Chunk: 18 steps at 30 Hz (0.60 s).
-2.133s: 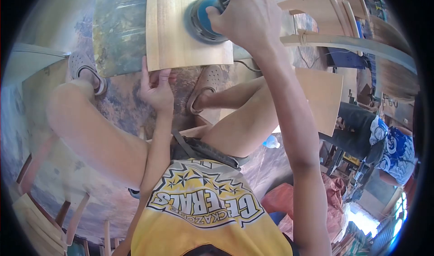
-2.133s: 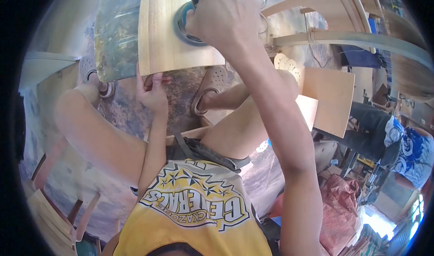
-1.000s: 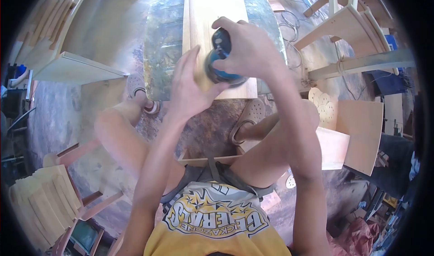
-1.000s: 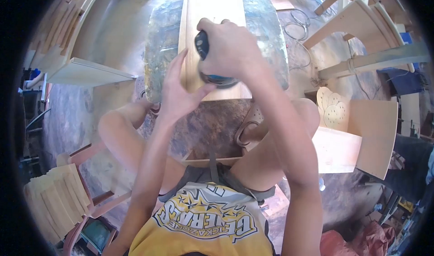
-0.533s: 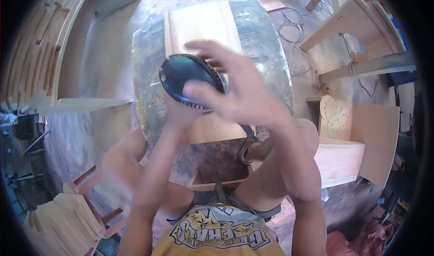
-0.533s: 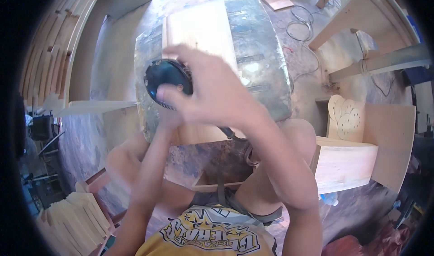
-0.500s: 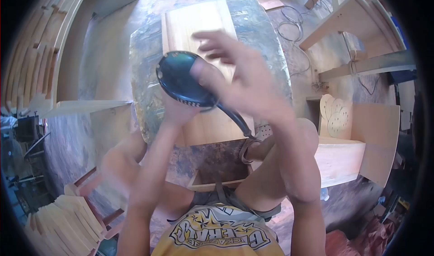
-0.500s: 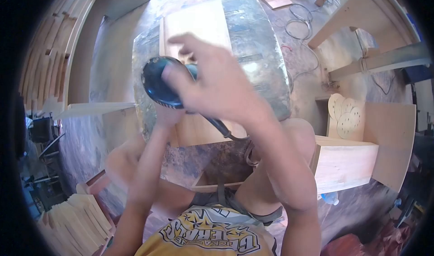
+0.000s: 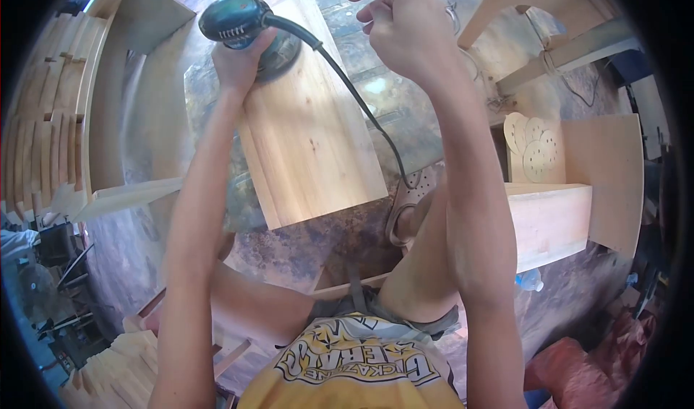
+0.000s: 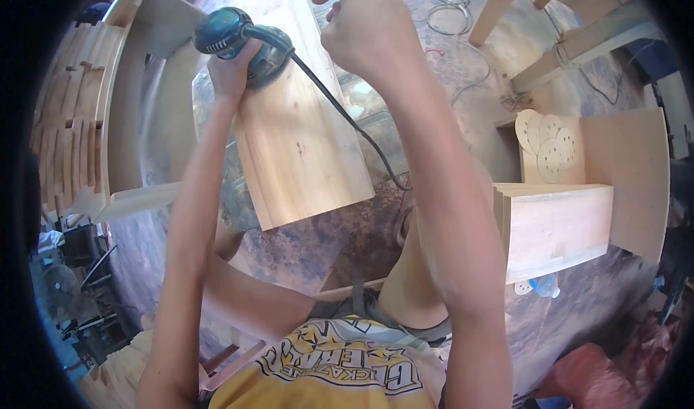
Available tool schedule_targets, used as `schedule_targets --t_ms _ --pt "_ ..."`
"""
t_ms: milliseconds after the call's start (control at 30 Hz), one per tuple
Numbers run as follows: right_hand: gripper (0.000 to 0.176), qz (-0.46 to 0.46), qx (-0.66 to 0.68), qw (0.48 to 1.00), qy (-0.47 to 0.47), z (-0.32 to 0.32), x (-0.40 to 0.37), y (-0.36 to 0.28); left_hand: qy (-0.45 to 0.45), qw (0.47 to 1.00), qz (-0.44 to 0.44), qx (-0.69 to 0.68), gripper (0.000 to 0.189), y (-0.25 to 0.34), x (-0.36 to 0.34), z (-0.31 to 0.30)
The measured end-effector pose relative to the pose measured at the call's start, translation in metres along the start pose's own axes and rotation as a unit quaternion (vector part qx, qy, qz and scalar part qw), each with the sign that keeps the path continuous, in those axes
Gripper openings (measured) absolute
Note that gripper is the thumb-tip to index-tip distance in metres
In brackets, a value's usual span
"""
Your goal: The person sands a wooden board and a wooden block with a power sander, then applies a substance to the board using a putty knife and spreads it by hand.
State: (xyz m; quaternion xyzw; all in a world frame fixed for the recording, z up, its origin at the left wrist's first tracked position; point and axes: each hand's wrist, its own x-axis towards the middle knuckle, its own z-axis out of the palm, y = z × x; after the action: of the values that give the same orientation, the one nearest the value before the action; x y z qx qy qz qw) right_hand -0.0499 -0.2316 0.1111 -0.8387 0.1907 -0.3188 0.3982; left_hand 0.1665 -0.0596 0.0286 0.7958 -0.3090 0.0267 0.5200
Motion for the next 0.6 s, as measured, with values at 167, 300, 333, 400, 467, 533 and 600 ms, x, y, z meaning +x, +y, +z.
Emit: schedule_targets --t_ms 167,300,333,400,467,533,600 --pt "0.05 -0.063 -0.105 0.974 -0.19 0.016 -0.007 0.018 -0.117 0.993 -0.009 -0.023 0.043 0.027 -0.059 -0.023" --pt "0.099 -0.149 -0.048 0.953 -0.261 0.03 -0.037 -0.003 -0.165 0.981 -0.032 -0.096 0.05 0.036 -0.099 -0.054" --pt "0.105 -0.181 0.039 0.955 -0.232 0.038 -0.052 -0.006 -0.236 0.971 0.001 -0.047 0.049 0.041 -0.103 -0.065" --pt "0.096 -0.112 0.147 0.949 -0.255 0.061 -0.084 -0.006 -0.29 0.957 0.024 -0.001 0.049 0.049 -0.111 -0.082" --pt "0.075 0.078 0.249 0.924 -0.281 0.084 -0.106 0.004 -0.305 0.939 0.143 0.066 0.044 0.055 -0.116 -0.086" --pt "0.055 0.033 0.246 0.936 -0.25 0.084 -0.107 -0.009 -0.283 0.945 0.146 0.077 0.04 0.029 -0.104 -0.098" --pt "0.051 0.086 0.173 0.944 -0.269 0.072 -0.101 -0.023 -0.24 0.965 0.005 0.11 0.039 0.008 -0.096 -0.12"
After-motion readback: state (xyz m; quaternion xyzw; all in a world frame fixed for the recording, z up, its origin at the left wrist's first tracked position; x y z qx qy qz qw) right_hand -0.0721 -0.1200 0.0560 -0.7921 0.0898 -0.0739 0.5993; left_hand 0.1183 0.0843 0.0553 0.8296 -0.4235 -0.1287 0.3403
